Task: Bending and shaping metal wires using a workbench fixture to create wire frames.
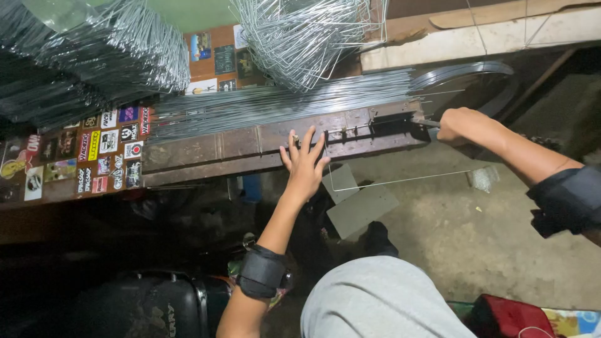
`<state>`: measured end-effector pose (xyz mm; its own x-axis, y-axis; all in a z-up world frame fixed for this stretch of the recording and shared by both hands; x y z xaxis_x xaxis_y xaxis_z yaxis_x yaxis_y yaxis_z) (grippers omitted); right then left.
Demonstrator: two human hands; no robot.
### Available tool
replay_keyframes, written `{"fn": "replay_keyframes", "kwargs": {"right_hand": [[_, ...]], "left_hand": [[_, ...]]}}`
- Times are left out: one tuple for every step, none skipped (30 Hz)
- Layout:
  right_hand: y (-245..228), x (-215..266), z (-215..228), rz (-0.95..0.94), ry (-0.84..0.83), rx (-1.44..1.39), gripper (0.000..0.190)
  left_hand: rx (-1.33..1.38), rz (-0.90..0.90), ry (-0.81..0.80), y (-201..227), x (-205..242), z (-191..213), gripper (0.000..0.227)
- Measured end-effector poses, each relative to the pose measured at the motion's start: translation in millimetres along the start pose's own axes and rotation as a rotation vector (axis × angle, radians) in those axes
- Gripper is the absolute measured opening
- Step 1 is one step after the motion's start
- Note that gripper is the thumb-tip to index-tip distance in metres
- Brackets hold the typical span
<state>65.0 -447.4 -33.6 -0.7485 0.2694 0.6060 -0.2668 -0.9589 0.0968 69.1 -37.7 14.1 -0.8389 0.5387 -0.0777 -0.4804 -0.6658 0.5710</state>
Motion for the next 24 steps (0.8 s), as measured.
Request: {"fn": "replay_keyframes", "kwargs": {"right_hand": [[-1, 12, 5, -0.006, 0.003, -0.002, 0.031], [-6, 23, 12, 0.033, 0.026, -0.01, 0.032], [-11, 35, 20, 0.074, 0.05, -0.016, 0.033], [-12, 36, 21, 0.07, 0.054, -0.016, 0.033], [-11, 38, 22, 0.041, 0.081, -0.012, 0.035], [-10, 40, 24, 0.012, 0.108, -0.007, 0.037], [-8, 47, 24, 0.01, 0.108, -0.003, 0.037], [-9, 55, 29, 0.04, 0.157, 0.007, 0.035], [-12, 63, 33, 0.073, 0.208, 0.014, 0.033], [-9, 67, 35, 0.075, 0.21, 0.016, 0.033], [-6, 72, 36, 0.079, 0.233, -0.002, 0.031], [-3, 77, 38, 0.083, 0.257, -0.021, 0.03], [3, 75, 33, 0.084, 0.257, -0.019, 0.03], [10, 71, 26, 0.1, 0.224, -0.076, 0.031], [19, 68, 19, 0.114, 0.191, -0.133, 0.033], [21, 62, 7, 0.114, 0.19, -0.131, 0.033], [18, 56, -7, 0.179, 0.142, -0.134, 0.035], [16, 50, -21, 0.244, 0.093, -0.138, 0.037], [15, 46, -37, 0.248, 0.094, -0.133, 0.037], [8, 42, -59, 0.335, 0.015, -0.103, 0.038], [-1, 39, -80, 0.424, -0.063, -0.074, 0.039], [-17, 60, -76, 0.43, -0.062, -0.068, 0.039], [-32, 81, -74, 0.424, -0.101, -0.11, 0.038], [-45, 102, -73, 0.417, -0.139, -0.151, 0.037]], "left_hand": [[0.001, -0.007, 0.0, 1, 0, 1, 0.056], [0.002, -0.002, -0.001, 0, 1, 1, 0.056], [0.003, 0.004, 0.0, 0, 1, 1, 0.056], [0.005, -0.002, 0.002, 0, -1, 1, 0.056], [-0.003, -0.012, 0.006, -1, 0, 1, 0.056], [-0.011, -0.022, 0.01, -1, 0, 0, 0.056], [-0.007, -0.022, 0.012, 1, 0, 1, 0.056], [-0.002, -0.021, 0.014, 2, 1, 1, 0.056], [0.0, -0.02, 0.016, 2, 1, 4, 0.055], [0.0, -0.019, 0.019, 2, -1, 5, 0.055], [0.0, -0.023, 0.021, 3, 1, 5, 0.056], [-0.001, -0.027, 0.023, 3, 2, 5, 0.056], [0.0, -0.025, 0.025, 2, 2, 5, 0.056], [-0.01, -0.025, 0.021, 2, 2, 4, 0.056], [-0.018, -0.026, 0.016, 3, 1, 2, 0.057], [-0.016, -0.025, 0.017, 2, 1, 1, 0.057], [-0.029, -0.022, 0.018, 1, 0, 1, 0.057], [-0.041, -0.019, 0.018, 1, -1, 1, 0.057], [-0.04, -0.015, 0.023, 1, -1, 0, 0.057], [-0.054, -0.015, 0.021, 1, -1, -1, 0.057], [-0.071, -0.014, 0.021, 0, -1, -1, 0.058], [-0.072, -0.009, 0.027, -1, 0, -1, 0.058], [-0.095, -0.029, 0.037, 0, 0, -1, 0.058], [-0.118, -0.05, 0.047, 1, 1, -2, 0.058]]}}
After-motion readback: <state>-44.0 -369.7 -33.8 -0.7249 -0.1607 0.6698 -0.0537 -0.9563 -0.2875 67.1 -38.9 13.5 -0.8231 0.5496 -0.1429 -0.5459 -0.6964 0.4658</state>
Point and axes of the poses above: each hand's wrist, its own x-axis away from the middle knuckle, its own z-axis out of the back of the hand, y = z × x, the point moved 8 cm from there along -x, towards the middle knuckle, and after that the axes turned 7 degrees about -y, right-handed, at the moved point
